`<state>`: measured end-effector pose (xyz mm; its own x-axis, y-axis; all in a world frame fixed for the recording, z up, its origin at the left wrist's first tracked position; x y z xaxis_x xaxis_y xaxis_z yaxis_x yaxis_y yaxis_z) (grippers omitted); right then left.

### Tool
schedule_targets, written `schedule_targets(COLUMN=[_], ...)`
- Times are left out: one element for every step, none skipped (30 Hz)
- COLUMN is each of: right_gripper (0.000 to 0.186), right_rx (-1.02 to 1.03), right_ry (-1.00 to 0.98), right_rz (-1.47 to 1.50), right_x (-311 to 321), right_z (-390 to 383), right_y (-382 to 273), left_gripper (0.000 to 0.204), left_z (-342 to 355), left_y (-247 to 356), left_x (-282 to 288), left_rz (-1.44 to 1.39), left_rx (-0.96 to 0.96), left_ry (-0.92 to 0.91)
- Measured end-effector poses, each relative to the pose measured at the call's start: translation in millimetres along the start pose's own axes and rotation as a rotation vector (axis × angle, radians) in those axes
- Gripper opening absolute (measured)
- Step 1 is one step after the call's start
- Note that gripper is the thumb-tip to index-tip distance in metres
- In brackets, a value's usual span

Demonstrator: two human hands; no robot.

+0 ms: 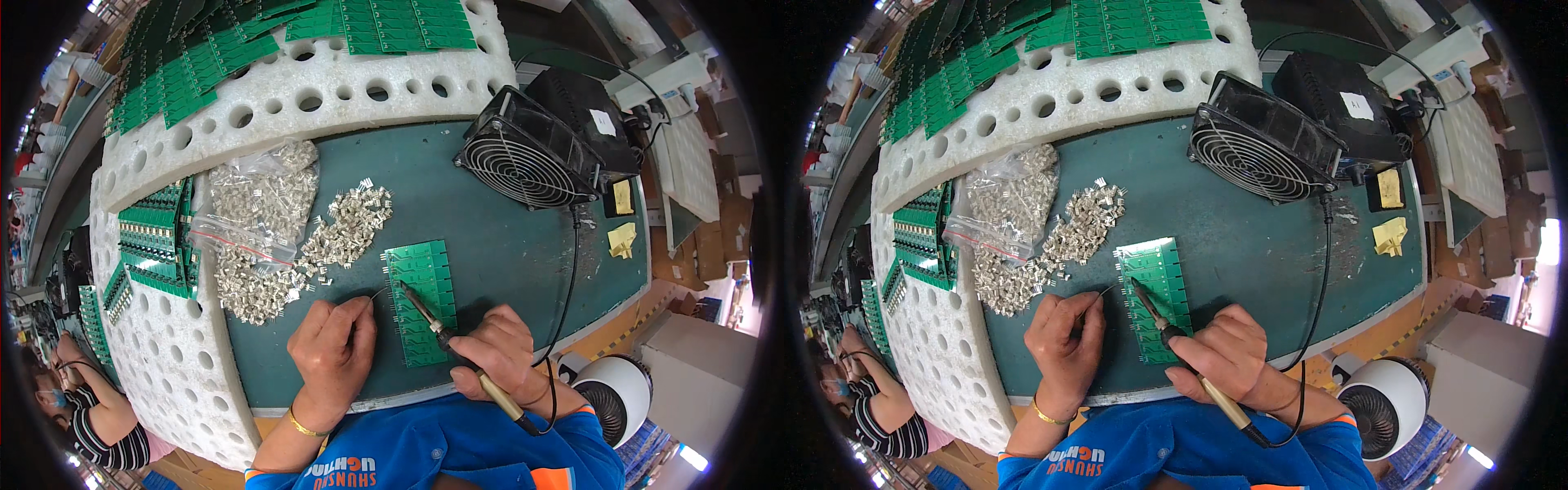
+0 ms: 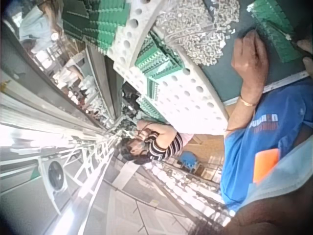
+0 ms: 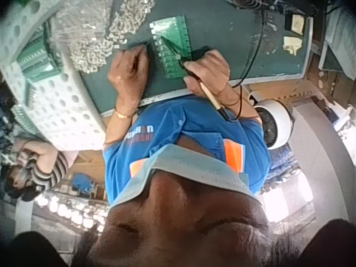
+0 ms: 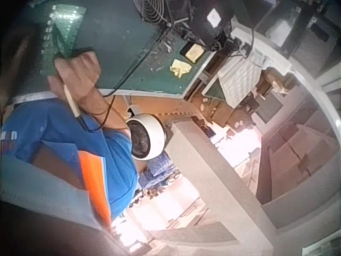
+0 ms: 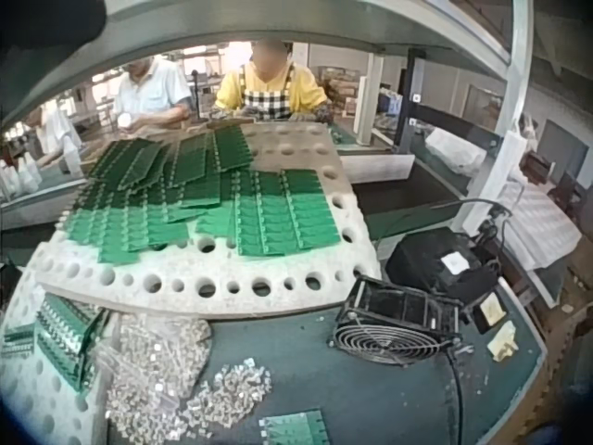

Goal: The person picks up a circuit board panel and solders electronic components onto it using a soldering iron and solder wire.

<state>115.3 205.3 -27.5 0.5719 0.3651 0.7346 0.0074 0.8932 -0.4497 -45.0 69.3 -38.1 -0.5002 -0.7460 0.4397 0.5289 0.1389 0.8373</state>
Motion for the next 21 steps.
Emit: schedule_targets(right_gripper=[0.03,0.03,0.029,0.029,0.031,0.032,0.032,0.031,0.03,0.03,0.029,0.029,0.029,0.028,0.027,0.027,0.026,0.024,0.024,0.023,0.021], right_rx=[-0.001,-0.002,-0.002,-0.003,-0.002,0.0,-0.002,-0.006,-0.01,-0.012,-0.018,-0.023,-0.023,-0.024,-0.026,-0.024,-0.029,-0.033,-0.033,-0.036,-0.038], right_ry=[0.0,0.0,0.0,0.0,-0.014,-0.028,-0.027,0.002,0.031,0.031,0.041,0.051,0.052,0.059,0.065,0.066,0.083,0.101,0.101,0.113,0.125], right_rz=[-0.001,0.001,0.004,0.003,0.007,0.012,0.011,0.023,0.035,0.032,0.035,0.038,0.039,0.041,0.043,0.045,0.054,0.063,0.063,0.065,0.068], right_x=[0.5,1.0,1.4,1.8,1.6,1.4,0.9,1.0,1.2,0.9,0.7,0.6,0.5,0.4,0.4,-0.1,-0.3,-0.4,-1.1,-1.3,-1.3], right_z=[0.1,0.3,0.2,-0.8,-1.5,-1.5,-1.3,-0.3,0.3,-0.2,-1.0,-1.8,-2.2,-2.6,-2.8,-2.7,-2.4,-1.9,-2.1,-2.3,-2.5], right_y=[0.0,0.0,0.1,0.4,0.3,-0.1,0.2,0.7,0.9,1.0,1.4,1.9,1.9,2.2,2.5,2.3,2.3,2.3,2.5,2.7,2.9], left_gripper=[0.019,0.019,0.019,0.019,0.019,0.019,0.019,0.019,0.019,0.018,0.018,0.015,0.012,0.012,0.013,0.013,0.013,0.014,0.015,0.015,0.015], left_z=[0.3,0.3,0.1,-0.1,-0.8,-1.7,-2.4,-2.8,-3.1,-3.3,-3.5,-3.8,-4.3,-4.8,-5.4,-6.2,-6.5,-6.6,-6.6,-7.0,-7.6], left_y=[0.1,0.0,-0.2,-0.3,0.4,0.6,-0.1,-0.2,-0.5,-1.0,-0.7,-0.4,0.4,0.9,0.6,0.8,1.6,2.4,2.5,2.2,1.6], left_x=[0.4,0.5,0.5,0.5,1.9,3.1,3.0,2.9,2.9,2.2,1.3,0.3,0.3,0.2,0.1,0.8,1.3,1.9,1.5,0.9,0.1], left_rz=[0.001,0.0,0.0,0.0,0.002,-0.001,-0.008,-0.008,-0.013,-0.02,-0.022,-0.039,-0.053,-0.052,-0.058,-0.063,-0.06,-0.055,-0.053,-0.054,-0.059], left_rx=[-0.007,-0.008,-0.006,-0.003,-0.004,0.007,0.019,0.018,0.025,0.033,0.032,0.05,0.068,0.068,0.075,0.082,0.082,0.081,0.08,0.08,0.076], left_ry=[0.005,0.003,0.002,0.002,0.003,0.003,0.0,-0.001,-0.002,-0.004,-0.006,-0.002,0.004,0.004,0.011,0.019,0.021,0.026,0.028,0.028,0.029])
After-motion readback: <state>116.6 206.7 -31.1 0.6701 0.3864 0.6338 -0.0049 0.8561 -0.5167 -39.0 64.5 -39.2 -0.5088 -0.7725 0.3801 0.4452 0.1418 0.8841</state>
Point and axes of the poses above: each hand's wrist, its own z-axis towards the middle knuckle, its own x-axis out of the back of the hand, y = z × x, the point moved 3 cm from there along z, towards the middle knuckle, and after that the axes turned 15 degrees about -z, right-handed, at the moved point
